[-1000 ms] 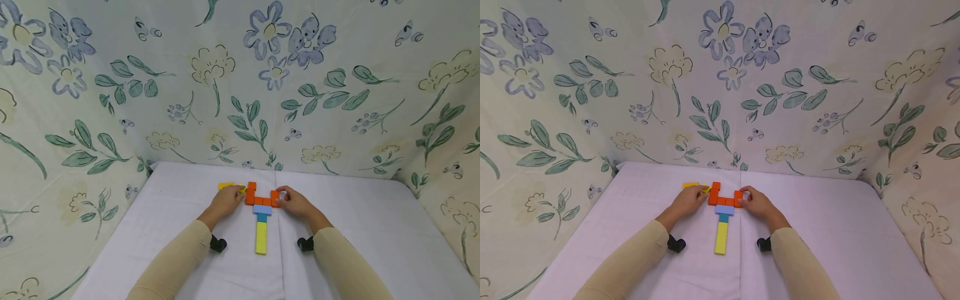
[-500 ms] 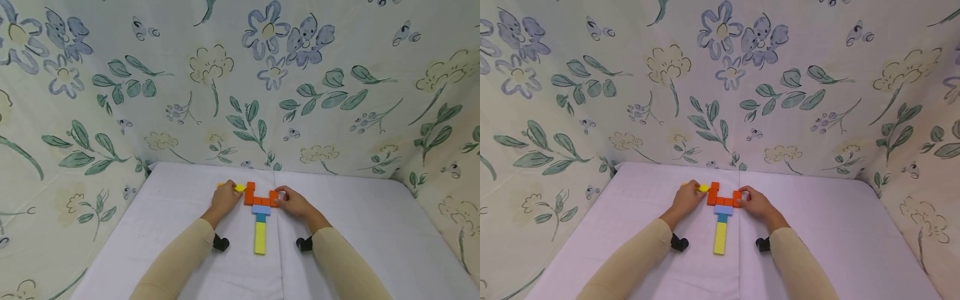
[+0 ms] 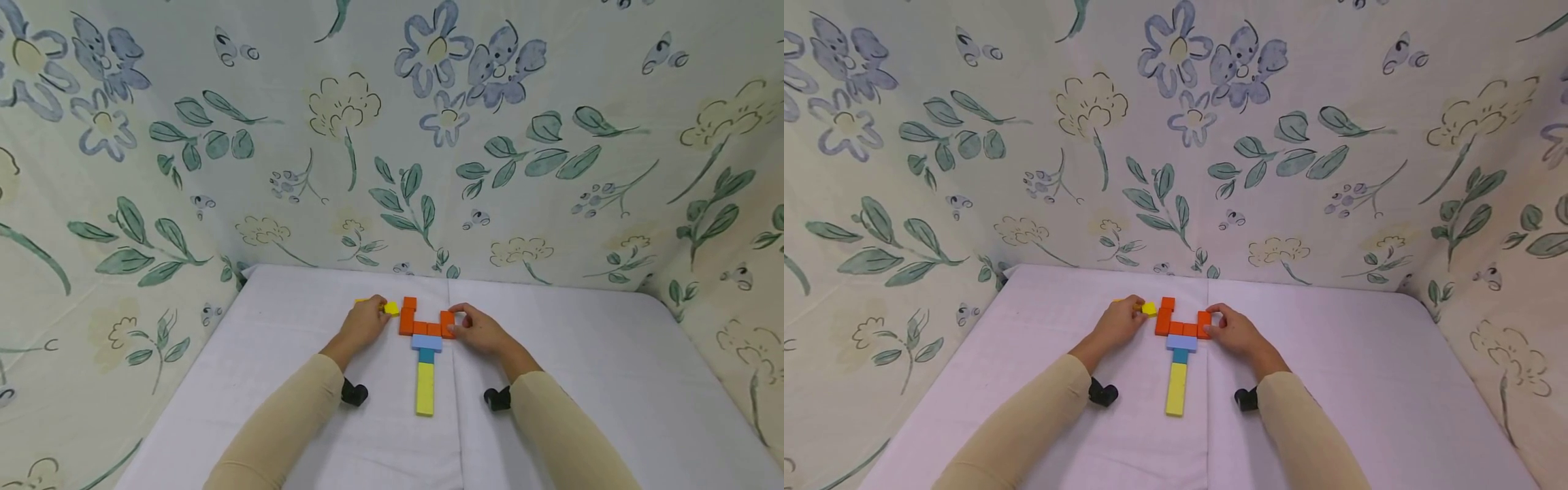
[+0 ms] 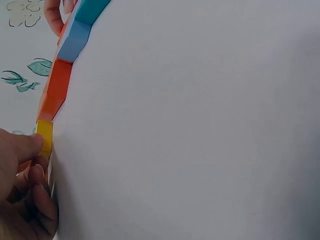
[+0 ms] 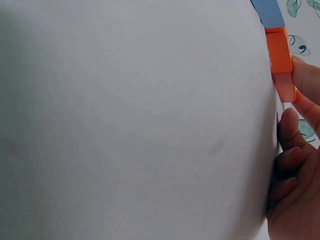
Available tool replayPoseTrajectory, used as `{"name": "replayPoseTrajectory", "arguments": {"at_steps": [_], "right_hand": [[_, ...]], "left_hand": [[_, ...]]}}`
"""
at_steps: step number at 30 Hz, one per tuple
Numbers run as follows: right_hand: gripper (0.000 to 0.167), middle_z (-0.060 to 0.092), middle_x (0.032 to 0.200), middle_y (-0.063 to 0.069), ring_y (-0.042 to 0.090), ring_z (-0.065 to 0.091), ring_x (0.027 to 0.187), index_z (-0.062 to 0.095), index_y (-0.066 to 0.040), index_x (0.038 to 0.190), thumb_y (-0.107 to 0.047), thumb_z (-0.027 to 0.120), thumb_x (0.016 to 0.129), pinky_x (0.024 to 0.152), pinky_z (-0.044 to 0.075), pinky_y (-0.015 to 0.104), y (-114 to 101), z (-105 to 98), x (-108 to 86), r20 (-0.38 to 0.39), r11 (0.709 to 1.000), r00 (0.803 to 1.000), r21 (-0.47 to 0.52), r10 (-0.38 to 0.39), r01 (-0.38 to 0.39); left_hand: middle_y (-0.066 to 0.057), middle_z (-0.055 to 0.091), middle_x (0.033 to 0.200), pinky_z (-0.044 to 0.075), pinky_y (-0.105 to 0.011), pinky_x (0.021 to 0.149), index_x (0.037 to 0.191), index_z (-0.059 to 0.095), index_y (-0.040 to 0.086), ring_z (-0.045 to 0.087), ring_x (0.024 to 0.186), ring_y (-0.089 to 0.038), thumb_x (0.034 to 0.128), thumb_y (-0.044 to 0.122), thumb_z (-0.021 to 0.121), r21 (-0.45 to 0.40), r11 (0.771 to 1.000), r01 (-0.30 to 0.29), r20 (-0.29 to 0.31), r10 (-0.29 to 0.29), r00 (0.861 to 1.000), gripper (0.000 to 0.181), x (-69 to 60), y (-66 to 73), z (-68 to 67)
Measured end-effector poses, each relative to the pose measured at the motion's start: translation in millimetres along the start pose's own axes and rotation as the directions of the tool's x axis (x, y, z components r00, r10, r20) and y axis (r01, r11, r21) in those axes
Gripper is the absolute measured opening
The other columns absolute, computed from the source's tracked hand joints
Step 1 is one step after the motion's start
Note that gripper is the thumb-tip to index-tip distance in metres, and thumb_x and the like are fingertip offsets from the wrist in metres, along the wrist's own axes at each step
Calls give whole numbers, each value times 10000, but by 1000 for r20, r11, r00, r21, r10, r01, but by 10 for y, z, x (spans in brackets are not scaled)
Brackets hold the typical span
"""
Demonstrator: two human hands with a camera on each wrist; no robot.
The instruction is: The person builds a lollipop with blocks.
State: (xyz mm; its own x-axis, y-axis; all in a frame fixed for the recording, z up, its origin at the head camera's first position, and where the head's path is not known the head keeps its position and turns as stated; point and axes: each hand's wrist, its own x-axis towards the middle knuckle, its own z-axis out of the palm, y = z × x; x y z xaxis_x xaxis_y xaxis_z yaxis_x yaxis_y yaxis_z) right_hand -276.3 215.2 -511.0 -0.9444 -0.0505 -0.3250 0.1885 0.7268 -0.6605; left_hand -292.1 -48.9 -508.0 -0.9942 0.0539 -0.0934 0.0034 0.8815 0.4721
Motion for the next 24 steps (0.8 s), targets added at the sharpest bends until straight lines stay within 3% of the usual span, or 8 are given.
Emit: {"name": "replayPoseTrajectory", "arguments": {"at_steps": [7, 14, 24], "right_hand": [[470, 518, 997, 85, 235, 520, 937, 543, -277, 1396, -384, 695, 964, 739, 420, 329, 12, 6, -1, -12, 1000, 1000, -13, -14, 13], [479, 524, 1003, 90, 242, 523, 947, 539, -290, 1402, -389, 696, 961, 746, 437, 328, 20, 20, 14, -20, 1000, 1000, -29, -6, 5], [475, 519, 1009, 89, 241, 519, 951, 541, -286, 1402, -385, 693, 964, 749, 427, 333, 21, 30, 14, -26, 1000, 1000, -22, -4, 3]], "left_hand": [[-57, 674, 1342, 524, -385, 1046, 1365, 584, 139, 657, 1133, -207, 1013, 308, 650, 18, 1000, -4, 48, 3, 999, 396, 4, 10, -10], [-76, 665, 1313, 513, -399, 1060, 1365, 537, 120, 635, 1086, -204, 1026, 300, 628, -17, 1000, -3, 84, 5, 996, 394, 0, 14, -53], [-47, 688, 1104, 569, -338, 916, 1402, 524, 151, 600, 878, -171, 1033, 315, 614, -77, 991, -110, 73, 116, 991, 414, 17, 70, -40]]}}
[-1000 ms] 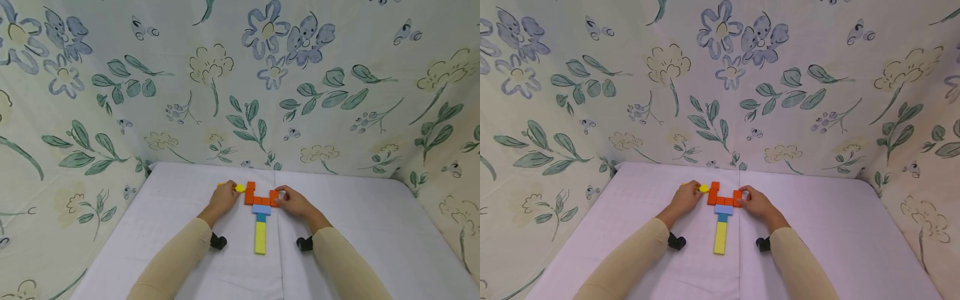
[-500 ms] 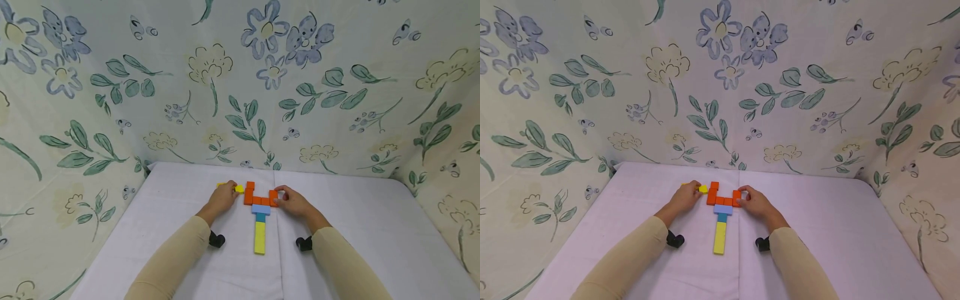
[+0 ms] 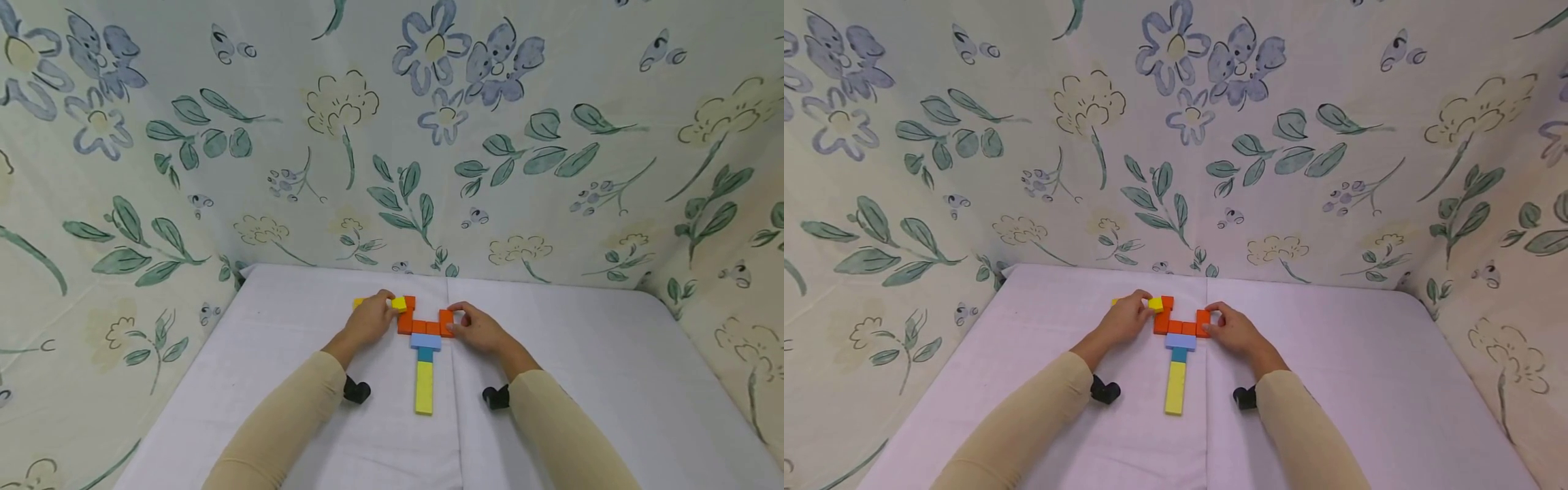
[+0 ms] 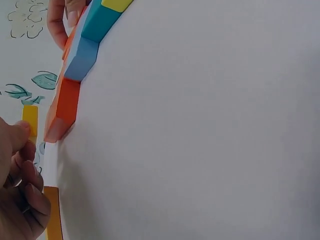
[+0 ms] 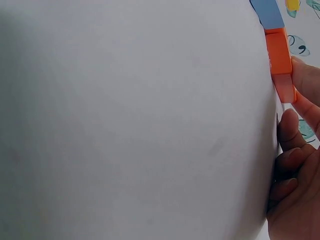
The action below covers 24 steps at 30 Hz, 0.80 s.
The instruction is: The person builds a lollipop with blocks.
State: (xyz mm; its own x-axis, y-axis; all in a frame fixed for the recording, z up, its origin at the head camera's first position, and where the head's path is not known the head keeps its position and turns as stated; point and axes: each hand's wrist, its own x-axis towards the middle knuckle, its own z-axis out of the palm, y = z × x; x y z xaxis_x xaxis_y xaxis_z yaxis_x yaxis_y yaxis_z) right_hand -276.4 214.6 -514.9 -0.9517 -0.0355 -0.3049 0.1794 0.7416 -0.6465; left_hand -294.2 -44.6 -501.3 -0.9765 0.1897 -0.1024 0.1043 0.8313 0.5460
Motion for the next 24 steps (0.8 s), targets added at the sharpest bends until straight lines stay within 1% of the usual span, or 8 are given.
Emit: {"name": "replayPoseTrajectory", "arguments": {"at_steps": [3, 6, 10, 14, 19, 24], "right_hand": [[474, 519, 1006, 90, 244, 519, 945, 542, -282, 1399, -386, 693, 963, 743, 428, 334, -7, -5, -1, 0, 1000, 1000, -4, 1, -1], [468, 519, 1007, 90, 246, 520, 941, 543, -282, 1396, -382, 691, 963, 741, 424, 335, -15, -14, -4, 4, 1000, 1000, 2, 0, 0], [468, 518, 1006, 89, 245, 520, 934, 542, -284, 1397, -386, 690, 964, 739, 416, 336, -5, -27, -1, 13, 1000, 1000, 8, 1, -1], [476, 516, 993, 89, 243, 518, 915, 544, -275, 1396, -398, 694, 961, 729, 414, 336, 20, -32, 8, 13, 1000, 1000, 4, -3, 3], [469, 513, 977, 90, 243, 520, 905, 548, -275, 1390, -373, 699, 956, 722, 418, 330, 33, -28, 17, 11, 1000, 1000, 20, -2, 2], [463, 516, 966, 87, 235, 519, 902, 553, -270, 1390, -358, 698, 959, 724, 419, 320, 19, -18, 18, 4, 1000, 1000, 23, -20, 20]], "left_hand": [[-43, 673, 1030, 572, -298, 841, 1412, 525, 159, 598, 834, -171, 1030, 316, 618, -18, 999, -28, 25, 28, 999, 423, 8, 80, 4], [-32, 664, 1014, 565, -278, 819, 1409, 537, 167, 599, 839, -169, 1026, 321, 625, -17, 999, -40, 49, 41, 998, 422, 26, 161, 13], [-2, 668, 1090, 560, -284, 893, 1394, 563, 184, 588, 900, -151, 1019, 332, 636, 16, 999, -47, 72, 46, 996, 410, 56, 268, 46], [5, 662, 1113, 544, -296, 939, 1383, 577, 182, 577, 935, -148, 1014, 341, 642, 61, 996, -66, 95, 60, 994, 407, 90, 372, 92], [10, 666, 1159, 509, -307, 945, 1358, 604, 185, 527, 993, -172, 1010, 351, 644, 138, 985, -103, 93, 90, 992, 388, 130, 487, 157], [7, 664, 1198, 491, -308, 928, 1339, 629, 192, 498, 1014, -188, 1013, 367, 636, 179, 979, -97, 113, 78, 991, 370, 146, 565, 200]]}}
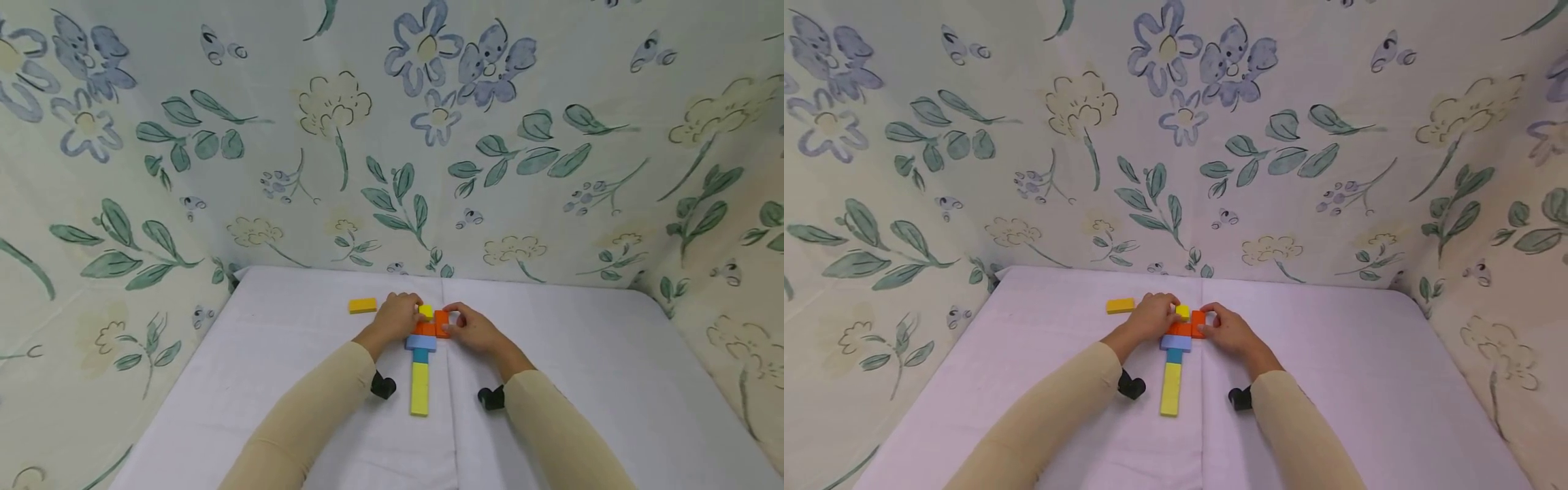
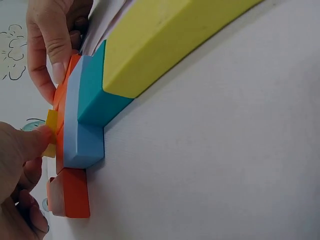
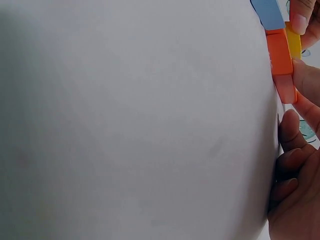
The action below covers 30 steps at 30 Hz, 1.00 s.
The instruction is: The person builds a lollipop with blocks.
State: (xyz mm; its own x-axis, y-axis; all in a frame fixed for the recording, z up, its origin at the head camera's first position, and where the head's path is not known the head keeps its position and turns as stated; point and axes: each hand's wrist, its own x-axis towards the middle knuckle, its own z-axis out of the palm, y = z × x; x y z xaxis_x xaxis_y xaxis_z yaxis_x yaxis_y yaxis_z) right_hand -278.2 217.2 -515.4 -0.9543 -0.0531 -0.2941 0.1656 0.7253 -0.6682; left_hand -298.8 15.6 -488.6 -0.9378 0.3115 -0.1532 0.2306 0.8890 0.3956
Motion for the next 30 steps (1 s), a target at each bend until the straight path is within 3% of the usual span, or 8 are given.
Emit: {"name": "replayPoseTrajectory", "arguments": {"at_steps": [22, 30], "right_hand": [[472, 523, 957, 88, 234, 519, 894, 556, -253, 1395, -352, 703, 957, 725, 422, 317, 7, 0, 8, -2, 1000, 1000, 0, -10, 10], [470, 528, 980, 91, 238, 524, 916, 548, -267, 1402, -356, 696, 965, 740, 428, 337, -1, 5, -5, 5, 1000, 1000, -11, 1, -1]], "left_hand": [[-21, 652, 1247, 487, -308, 922, 1335, 673, 213, 484, 1041, -193, 1053, 307, 570, 9, 1000, -8, 27, 8, 1000, 315, 0, 62, 24], [-45, 655, 1235, 507, -340, 952, 1357, 661, 255, 509, 1060, -224, 1042, 257, 590, 30, 999, 13, -60, -11, 998, 323, 24, -105, -81]]}}
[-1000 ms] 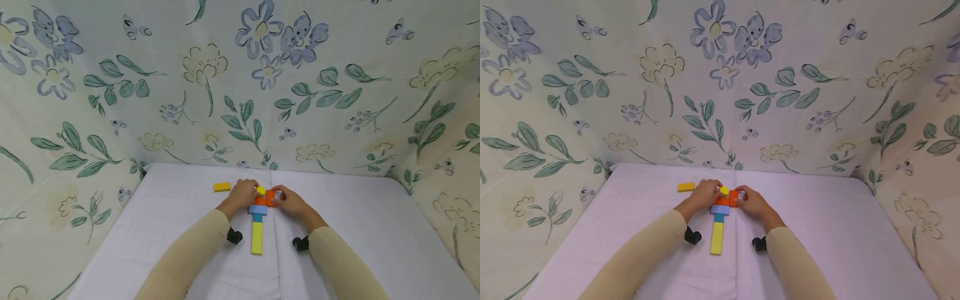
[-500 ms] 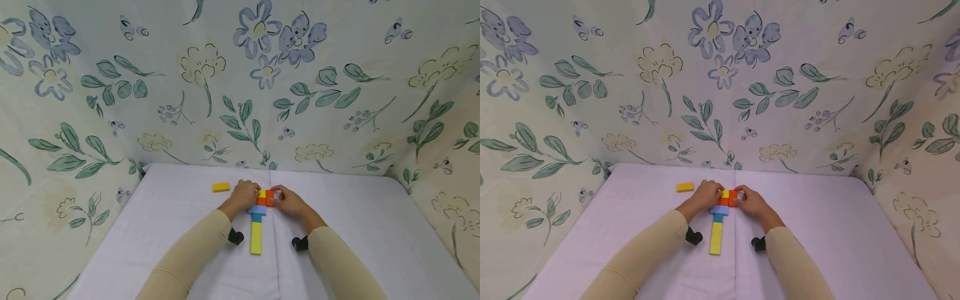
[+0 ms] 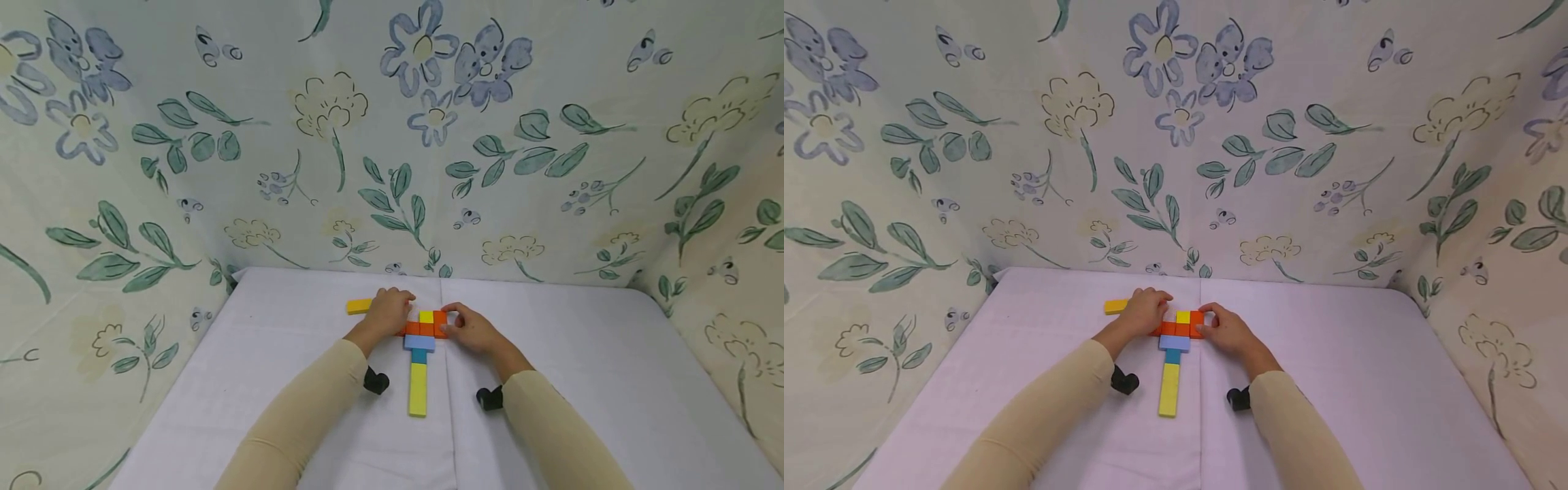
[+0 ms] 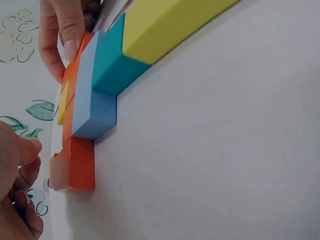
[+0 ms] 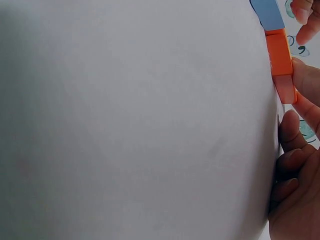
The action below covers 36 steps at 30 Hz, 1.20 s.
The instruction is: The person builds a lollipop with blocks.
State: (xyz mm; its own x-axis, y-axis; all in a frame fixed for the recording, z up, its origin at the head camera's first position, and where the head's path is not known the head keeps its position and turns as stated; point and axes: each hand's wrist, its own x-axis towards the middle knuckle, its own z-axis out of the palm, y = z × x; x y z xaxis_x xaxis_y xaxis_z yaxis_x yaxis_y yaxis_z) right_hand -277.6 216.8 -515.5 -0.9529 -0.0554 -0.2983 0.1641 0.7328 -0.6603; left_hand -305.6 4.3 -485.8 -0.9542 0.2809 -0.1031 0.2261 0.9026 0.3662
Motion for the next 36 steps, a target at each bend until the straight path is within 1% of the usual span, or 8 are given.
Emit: {"name": "replayPoseTrajectory", "arguments": {"at_steps": [4, 11, 16, 19, 25, 28, 33, 36], "right_hand": [[476, 527, 998, 92, 241, 524, 941, 543, -280, 1404, -369, 697, 963, 751, 430, 342, -9, 1, -12, 1, 1000, 1000, 1, 10, -10], [475, 526, 1004, 95, 246, 524, 954, 540, -286, 1406, -379, 689, 966, 761, 429, 349, -27, 1, -31, -9, 1000, 1000, -10, 13, -13], [470, 523, 1005, 92, 246, 522, 959, 541, -290, 1404, -390, 685, 968, 770, 423, 359, -48, 13, -45, -11, 1000, 1000, -18, 12, -12], [469, 522, 1007, 91, 246, 522, 960, 540, -294, 1405, -389, 685, 968, 769, 426, 355, -53, 16, -43, -11, 1000, 1000, -18, 12, -12], [481, 525, 1013, 93, 248, 525, 957, 531, -291, 1410, -397, 686, 967, 763, 427, 355, -59, 2, -44, -10, 1000, 1000, -17, 19, -19], [485, 524, 1011, 91, 245, 525, 947, 527, -286, 1414, -397, 684, 968, 755, 424, 352, -59, -5, -49, -11, 1000, 1000, -18, 19, -20], [484, 522, 1000, 91, 240, 524, 930, 531, -286, 1413, -394, 687, 967, 747, 425, 341, -46, -3, -41, -10, 1000, 1000, -5, 28, -28], [483, 523, 996, 92, 237, 523, 927, 537, -285, 1409, -392, 692, 964, 741, 426, 335, -36, 7, -29, -11, 999, 999, 0, 32, -32]], "left_hand": [[-48, 627, 1195, 497, -327, 893, 1366, 659, 318, 486, 1047, -225, 1045, 222, 577, 57, 997, 42, 8, -43, 999, 345, 9, -117, -31], [-72, 608, 1199, 472, -337, 894, 1419, 614, 362, 473, 1045, -248, 1038, 167, 574, 171, 985, 24, 17, -27, 999, 430, -21, -213, -65], [-61, 601, 1154, 450, -313, 868, 1432, 595, 381, 461, 1018, -239, 1049, 203, 561, 213, 976, 50, -6, -50, 999, 423, -31, -297, -79], [-52, 596, 1132, 442, -306, 851, 1421, 600, 400, 456, 1007, -231, 1042, 206, 574, 209, 975, 80, -26, -77, 997, 426, -33, -370, -92], [-55, 599, 1135, 439, -315, 827, 1390, 626, 399, 459, 1003, -233, 1039, 253, 594, 132, 985, 113, -33, -110, 993, 382, -61, -487, -148], [-55, 606, 1151, 441, -312, 820, 1361, 651, 394, 463, 1013, -231, 1023, 299, 625, 115, 988, 102, -36, -98, 995, 352, -75, -534, -167], [-51, 620, 1148, 438, -322, 829, 1291, 718, 350, 467, 1023, -231, 989, 354, 677, 97, 994, 44, -70, -37, 997, 305, -83, -621, -155], [-60, 625, 1168, 451, -340, 874, 1315, 711, 298, 477, 1045, -240, 974, 389, 693, 109, 994, 26, -83, -17, 996, 354, -54, -689, -118]]}}
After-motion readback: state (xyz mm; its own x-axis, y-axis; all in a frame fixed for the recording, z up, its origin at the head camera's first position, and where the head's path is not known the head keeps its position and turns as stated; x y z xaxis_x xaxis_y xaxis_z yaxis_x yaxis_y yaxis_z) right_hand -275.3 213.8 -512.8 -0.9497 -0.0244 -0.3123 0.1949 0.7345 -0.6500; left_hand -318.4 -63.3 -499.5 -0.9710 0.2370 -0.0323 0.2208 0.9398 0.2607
